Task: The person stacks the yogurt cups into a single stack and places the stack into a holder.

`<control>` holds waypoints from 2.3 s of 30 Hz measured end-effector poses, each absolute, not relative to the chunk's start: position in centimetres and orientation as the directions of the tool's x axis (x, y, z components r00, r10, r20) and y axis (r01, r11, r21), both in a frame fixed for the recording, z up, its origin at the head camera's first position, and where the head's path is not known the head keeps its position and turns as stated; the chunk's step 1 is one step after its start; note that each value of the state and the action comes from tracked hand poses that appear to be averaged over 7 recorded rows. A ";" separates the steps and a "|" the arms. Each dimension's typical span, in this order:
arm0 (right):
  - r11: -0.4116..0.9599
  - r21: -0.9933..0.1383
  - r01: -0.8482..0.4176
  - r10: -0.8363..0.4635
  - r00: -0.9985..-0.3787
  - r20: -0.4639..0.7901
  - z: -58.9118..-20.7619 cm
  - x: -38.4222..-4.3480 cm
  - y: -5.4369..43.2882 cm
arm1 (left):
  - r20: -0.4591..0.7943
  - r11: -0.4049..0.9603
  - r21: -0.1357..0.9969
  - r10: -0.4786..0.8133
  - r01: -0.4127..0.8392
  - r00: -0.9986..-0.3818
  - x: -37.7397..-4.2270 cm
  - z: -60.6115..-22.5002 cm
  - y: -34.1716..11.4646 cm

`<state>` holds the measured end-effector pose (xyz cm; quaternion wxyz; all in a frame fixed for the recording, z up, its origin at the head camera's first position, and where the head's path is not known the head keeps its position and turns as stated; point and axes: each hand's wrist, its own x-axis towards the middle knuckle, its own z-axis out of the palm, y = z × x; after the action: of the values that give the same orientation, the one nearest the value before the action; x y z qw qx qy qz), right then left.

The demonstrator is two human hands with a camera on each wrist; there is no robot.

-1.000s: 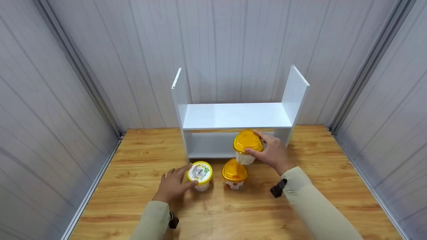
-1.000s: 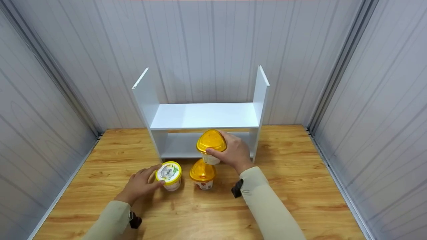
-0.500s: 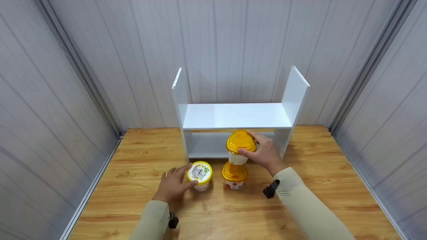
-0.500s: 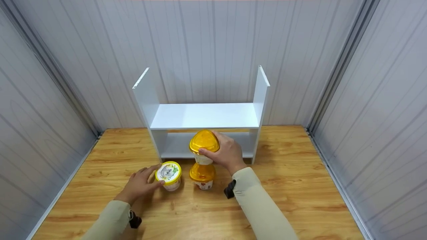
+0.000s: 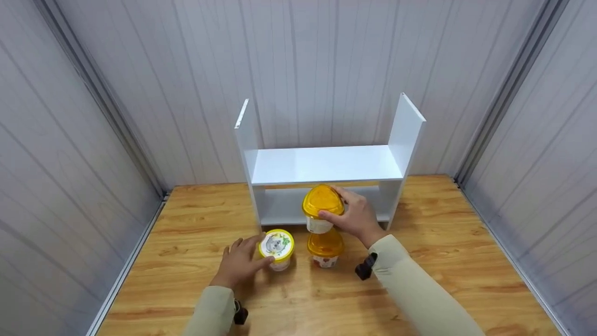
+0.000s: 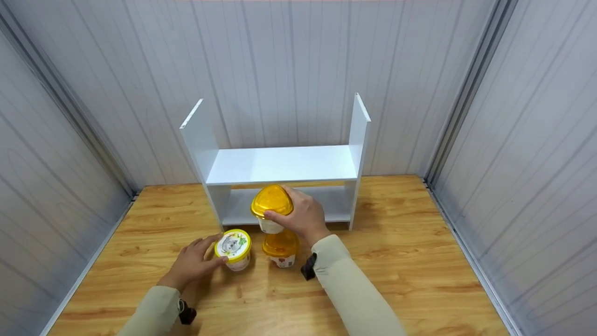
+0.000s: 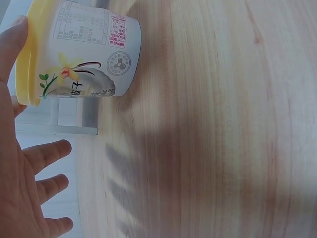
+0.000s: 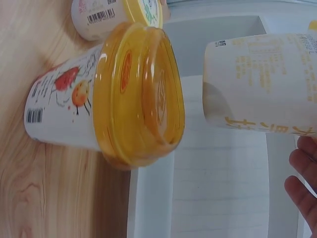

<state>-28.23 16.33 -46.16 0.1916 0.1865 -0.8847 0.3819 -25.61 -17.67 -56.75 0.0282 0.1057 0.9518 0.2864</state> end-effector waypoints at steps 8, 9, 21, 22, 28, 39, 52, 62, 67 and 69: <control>0.649 -0.594 -0.475 -0.188 -0.857 0.479 -46.5 -28.0 15.2 | 0.015 0.812 0.553 0.213 0.186 -0.977 -25.4 -56.9 -17.4; 0.651 -0.591 -0.477 -0.188 -0.855 0.483 -46.6 -28.0 15.0 | 0.015 0.814 0.551 0.213 0.186 -0.977 -25.4 -57.0 -17.4; 0.643 -0.595 -0.483 -0.201 -0.856 0.477 -46.9 -27.9 13.2 | 0.002 0.827 0.534 0.210 0.179 -0.978 -25.7 -57.3 -17.5; 0.641 -0.595 -0.486 -0.202 -0.854 0.479 -46.9 -27.8 13.1 | 0.001 0.827 0.534 0.209 0.177 -0.978 -25.7 -57.4 -17.5; 0.637 -0.593 -0.492 -0.213 -0.852 0.478 -46.9 -27.7 12.4 | -0.003 0.820 0.546 0.207 0.171 -0.978 -25.7 -57.3 -17.5; 0.630 -0.600 -0.494 -0.237 -0.858 0.456 -47.0 -27.6 11.1 | 0.005 0.806 0.562 0.222 0.186 -0.975 -25.5 -57.0 -17.5; 0.615 -0.628 -0.476 -0.240 -0.872 0.426 -47.5 -27.2 9.4 | 0.024 0.814 0.544 0.226 0.202 -0.974 -25.4 -57.2 -17.8; 0.606 -0.654 -0.453 -0.233 -0.887 0.399 -47.8 -27.1 8.7 | 0.020 0.805 0.559 0.225 0.198 -0.974 -25.4 -57.0 -17.7; 0.590 -0.671 -0.449 -0.243 -0.891 0.383 -48.2 -27.0 8.4 | 0.001 0.805 0.564 0.223 0.185 -0.975 -25.4 -57.0 -17.7; 0.584 -0.675 -0.452 -0.250 -0.891 0.379 -48.4 -26.9 8.2 | 0.003 0.806 0.562 0.223 0.186 -0.975 -25.3 -57.0 -17.7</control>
<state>-26.89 8.23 -48.39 0.1225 0.1992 -0.8814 0.4105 -25.34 -17.66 -57.00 0.0315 0.1075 0.9498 0.2922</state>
